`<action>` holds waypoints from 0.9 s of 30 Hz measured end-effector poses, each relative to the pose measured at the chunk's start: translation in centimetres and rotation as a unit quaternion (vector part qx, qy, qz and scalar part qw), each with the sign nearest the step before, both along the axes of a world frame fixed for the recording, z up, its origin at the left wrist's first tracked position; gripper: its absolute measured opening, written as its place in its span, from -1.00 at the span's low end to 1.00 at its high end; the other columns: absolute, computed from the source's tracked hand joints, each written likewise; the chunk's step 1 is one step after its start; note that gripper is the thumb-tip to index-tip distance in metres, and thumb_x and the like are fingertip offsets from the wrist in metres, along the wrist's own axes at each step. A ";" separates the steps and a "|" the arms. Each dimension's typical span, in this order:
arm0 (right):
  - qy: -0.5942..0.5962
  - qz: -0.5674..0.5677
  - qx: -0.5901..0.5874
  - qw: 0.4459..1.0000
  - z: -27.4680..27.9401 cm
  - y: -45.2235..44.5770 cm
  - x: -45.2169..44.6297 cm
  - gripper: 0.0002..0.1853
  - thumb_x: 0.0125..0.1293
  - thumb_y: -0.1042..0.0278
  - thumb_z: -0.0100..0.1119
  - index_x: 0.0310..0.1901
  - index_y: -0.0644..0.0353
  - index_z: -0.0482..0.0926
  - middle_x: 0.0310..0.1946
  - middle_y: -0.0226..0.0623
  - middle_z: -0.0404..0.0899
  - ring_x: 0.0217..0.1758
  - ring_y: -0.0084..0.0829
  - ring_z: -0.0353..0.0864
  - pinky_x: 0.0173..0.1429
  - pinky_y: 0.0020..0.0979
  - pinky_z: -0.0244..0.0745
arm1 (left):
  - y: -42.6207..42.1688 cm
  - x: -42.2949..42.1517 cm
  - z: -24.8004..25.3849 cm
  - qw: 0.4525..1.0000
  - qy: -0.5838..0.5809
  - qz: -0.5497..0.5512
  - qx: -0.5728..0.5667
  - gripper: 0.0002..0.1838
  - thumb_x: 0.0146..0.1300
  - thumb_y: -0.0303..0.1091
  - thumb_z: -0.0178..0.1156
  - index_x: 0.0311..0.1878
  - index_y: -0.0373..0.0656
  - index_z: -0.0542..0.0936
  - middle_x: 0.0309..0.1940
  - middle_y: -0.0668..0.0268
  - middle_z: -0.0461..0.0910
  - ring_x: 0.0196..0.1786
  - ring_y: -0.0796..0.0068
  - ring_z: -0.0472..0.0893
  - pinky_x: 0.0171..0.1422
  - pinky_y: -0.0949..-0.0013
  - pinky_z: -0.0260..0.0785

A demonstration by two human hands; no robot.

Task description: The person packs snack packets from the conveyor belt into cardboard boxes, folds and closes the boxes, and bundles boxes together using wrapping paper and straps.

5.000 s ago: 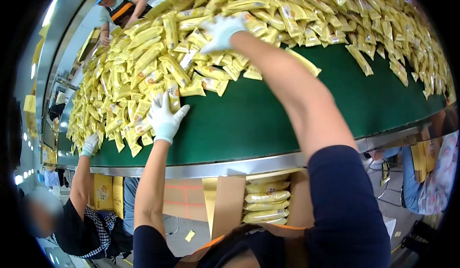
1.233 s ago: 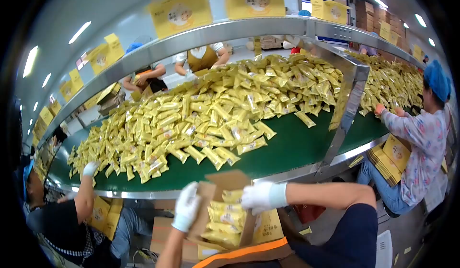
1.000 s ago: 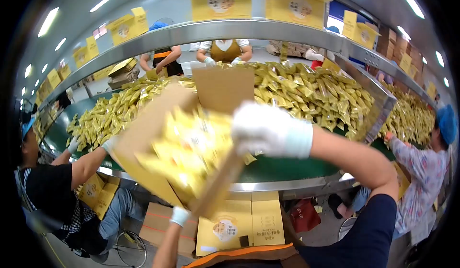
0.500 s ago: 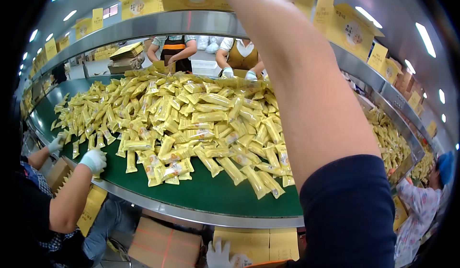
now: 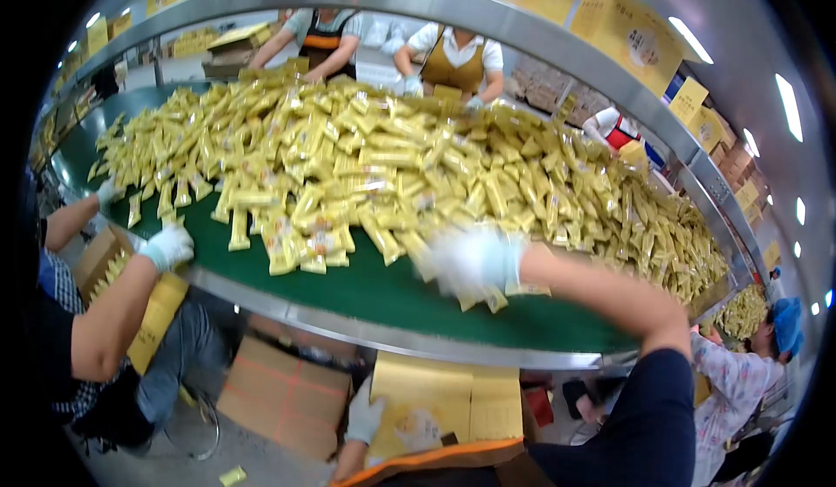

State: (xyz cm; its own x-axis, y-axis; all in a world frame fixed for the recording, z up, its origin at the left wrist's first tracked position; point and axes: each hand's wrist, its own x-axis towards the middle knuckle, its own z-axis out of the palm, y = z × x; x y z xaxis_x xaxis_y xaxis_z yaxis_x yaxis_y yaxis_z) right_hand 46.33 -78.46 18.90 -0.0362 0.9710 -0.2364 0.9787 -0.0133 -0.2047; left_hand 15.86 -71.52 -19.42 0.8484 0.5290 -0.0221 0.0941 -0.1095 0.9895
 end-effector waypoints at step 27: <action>0.594 -0.490 0.443 0.460 -17.1 -29.7 -15.7 -0.42 0.50 0.18 0.05 0.43 0.26 0.22 0.37 -0.14 0.38 0.38 -0.16 0.42 0.43 -0.12 0.36 | -3.5 -11.4 11.4 0.913 0.046 0.223 -0.338 -0.41 0.43 -0.05 0.10 0.40 -0.19 0.35 0.30 0.08 0.46 0.31 0.12 0.48 0.33 0.13 0.36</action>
State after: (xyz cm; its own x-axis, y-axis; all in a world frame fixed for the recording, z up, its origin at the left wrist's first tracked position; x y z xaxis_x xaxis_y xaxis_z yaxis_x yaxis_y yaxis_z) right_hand 30.58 -108.17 1.82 0.9281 0.3554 -0.1114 -0.2175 0.2744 -0.9367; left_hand 4.48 -74.98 -8.06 0.5292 0.6609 -0.5322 0.0662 0.5931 0.8024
